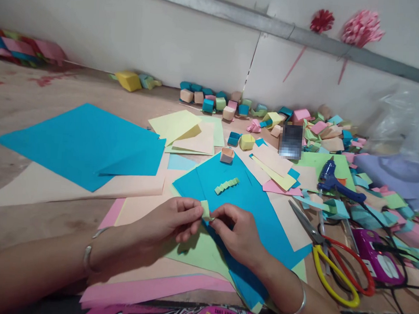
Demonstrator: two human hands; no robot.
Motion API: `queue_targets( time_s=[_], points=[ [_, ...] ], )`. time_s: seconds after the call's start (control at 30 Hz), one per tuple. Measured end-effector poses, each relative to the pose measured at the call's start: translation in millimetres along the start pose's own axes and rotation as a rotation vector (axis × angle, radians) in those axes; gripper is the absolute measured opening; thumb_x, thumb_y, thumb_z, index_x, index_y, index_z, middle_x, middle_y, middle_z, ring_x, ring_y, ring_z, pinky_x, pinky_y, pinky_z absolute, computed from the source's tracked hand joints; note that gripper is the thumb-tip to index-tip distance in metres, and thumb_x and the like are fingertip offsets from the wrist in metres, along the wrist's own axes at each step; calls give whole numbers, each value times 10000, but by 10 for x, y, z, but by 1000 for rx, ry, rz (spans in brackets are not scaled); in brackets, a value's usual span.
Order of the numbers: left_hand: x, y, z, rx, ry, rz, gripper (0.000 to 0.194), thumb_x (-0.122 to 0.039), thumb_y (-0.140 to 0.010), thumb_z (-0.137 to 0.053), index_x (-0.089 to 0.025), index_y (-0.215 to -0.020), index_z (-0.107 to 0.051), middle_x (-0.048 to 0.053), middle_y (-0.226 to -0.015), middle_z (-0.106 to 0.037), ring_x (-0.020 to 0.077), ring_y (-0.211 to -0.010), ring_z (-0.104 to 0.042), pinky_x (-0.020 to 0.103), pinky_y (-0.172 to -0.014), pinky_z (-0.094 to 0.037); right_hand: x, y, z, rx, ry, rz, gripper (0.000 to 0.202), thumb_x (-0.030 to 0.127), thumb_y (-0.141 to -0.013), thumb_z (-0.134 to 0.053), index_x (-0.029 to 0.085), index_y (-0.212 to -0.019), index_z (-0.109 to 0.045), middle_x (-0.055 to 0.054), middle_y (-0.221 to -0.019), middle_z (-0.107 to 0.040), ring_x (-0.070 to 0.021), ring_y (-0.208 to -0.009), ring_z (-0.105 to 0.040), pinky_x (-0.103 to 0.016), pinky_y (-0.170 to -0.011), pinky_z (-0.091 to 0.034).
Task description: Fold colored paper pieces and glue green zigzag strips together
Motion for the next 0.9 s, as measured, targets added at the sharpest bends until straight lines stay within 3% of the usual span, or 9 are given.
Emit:
queue_targets(
  time_s=[0.13,0.23,0.33,0.43,0.53,0.63,0.77,0.9],
  points=[
    [-7,-1,-33,42,-17,-19,375,-479,-804,-711,-118,-739,-629,48,-662,-670,71,-454,-560,173,-421,-412,-37,17,-17,10,3,-35,137,295,-870,-593,173,-837,-648,-9,-673,-650,-125,-579,-566,-234,-522,-449],
    [18,-10,-39,48,17,-8,352,-447,-760,-755,-115,-793,-643,72,-768,-698,94,-512,-613,193,-459,-467,68,34,-33,50,111,85,117,223,-888,-549,183,-901,-659,-32,-773,-695,-156,-693,-635,-259,-621,-502],
    [49,-12,-26,27,-23,19,357,-461,-771,-729,-115,-769,-640,60,-721,-678,99,-505,-601,211,-477,-471,276,83,45,-23,222,299,224,149,-913,-478,199,-1051,-648,-84,-1044,-697,-199,-986,-643,-327,-847,-512],
    [7,14,-41,21,-212,-12,338,-440,-837,-639,-130,-703,-619,8,-567,-594,94,-464,-533,219,-475,-421,386,131,142,-112,214,361,211,179,-922,-513,202,-1097,-630,-90,-1026,-671,-196,-955,-627,-334,-814,-514],
    [-160,75,-73,-18,-505,-163,237,-309,-856,-591,-145,-694,-646,-20,-556,-554,97,-516,-492,222,-516,-374,426,160,122,-82,171,349,100,201,-880,-602,195,-966,-654,-35,-809,-646,-151,-724,-594,-279,-639,-484],
    [-339,149,-104,-83,-751,-340,108,-207,-805,-637,-169,-741,-716,-10,-659,-578,126,-655,-523,243,-611,-382,388,169,121,-93,120,268,90,177,-867,-601,191,-791,-648,-12,-712,-637,-130,-646,-578,-253,-577,-449],
    [-462,224,-134,-122,-902,-537,70,-214,-807,-678,-181,-771,-728,6,-714,-547,161,-750,-529,274,-664,-376,278,147,152,-115,34,125,109,201,-862,-600,188,-766,-652,-7,-713,-661,-119,-622,-599,-225,-545,-457],
    [-508,308,-213,-102,-1013,-755,100,-195,-881,-593,-172,-824,-672,34,-856,-639,187,-852,-538,335,-779,-375,329,126,159,-96,165,149,118,183,-839,-598,185,-725,-628,15,-647,-620,-101,-572,-547,-216,-537,-424]
  ],
)
Point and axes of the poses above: each hand's wrist, its own y-axis away from the middle knuckle, its own z-axis out of the back of the hand, x = y × z, the point moved 8 cm from there along -y, towards the middle knuckle
